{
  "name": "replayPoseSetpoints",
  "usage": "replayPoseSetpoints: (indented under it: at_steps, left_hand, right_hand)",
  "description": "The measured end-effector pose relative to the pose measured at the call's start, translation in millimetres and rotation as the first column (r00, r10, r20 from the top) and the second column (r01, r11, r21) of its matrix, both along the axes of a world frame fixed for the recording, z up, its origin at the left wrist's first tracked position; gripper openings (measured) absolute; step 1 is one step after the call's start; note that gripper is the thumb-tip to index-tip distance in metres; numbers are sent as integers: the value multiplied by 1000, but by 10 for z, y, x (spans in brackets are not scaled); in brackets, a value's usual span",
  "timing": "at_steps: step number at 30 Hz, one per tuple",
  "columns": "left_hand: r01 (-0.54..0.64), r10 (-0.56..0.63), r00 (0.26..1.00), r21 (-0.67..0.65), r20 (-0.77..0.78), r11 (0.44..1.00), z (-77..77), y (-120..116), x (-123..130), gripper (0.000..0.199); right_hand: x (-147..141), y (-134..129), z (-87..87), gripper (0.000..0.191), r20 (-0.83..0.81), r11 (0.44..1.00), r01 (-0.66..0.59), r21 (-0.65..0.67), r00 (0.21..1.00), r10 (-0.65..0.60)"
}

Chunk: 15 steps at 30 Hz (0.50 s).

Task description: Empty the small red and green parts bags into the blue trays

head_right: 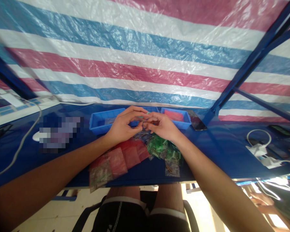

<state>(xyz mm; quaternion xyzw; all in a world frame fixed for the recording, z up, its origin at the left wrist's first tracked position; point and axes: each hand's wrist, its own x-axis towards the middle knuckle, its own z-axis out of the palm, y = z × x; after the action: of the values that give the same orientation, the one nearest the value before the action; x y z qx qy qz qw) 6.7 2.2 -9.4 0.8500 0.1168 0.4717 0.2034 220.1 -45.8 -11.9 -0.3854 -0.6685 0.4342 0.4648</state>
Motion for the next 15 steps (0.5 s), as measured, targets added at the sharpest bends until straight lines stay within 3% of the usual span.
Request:
replayPoseSetpoints:
  at_steps: [15]
  left_hand:
    - [-80,81,997,60,-16,995,30,-19,-6,38]
  right_hand:
    - [27,37,-55,32,-16,1000,15,-6,1000,-15]
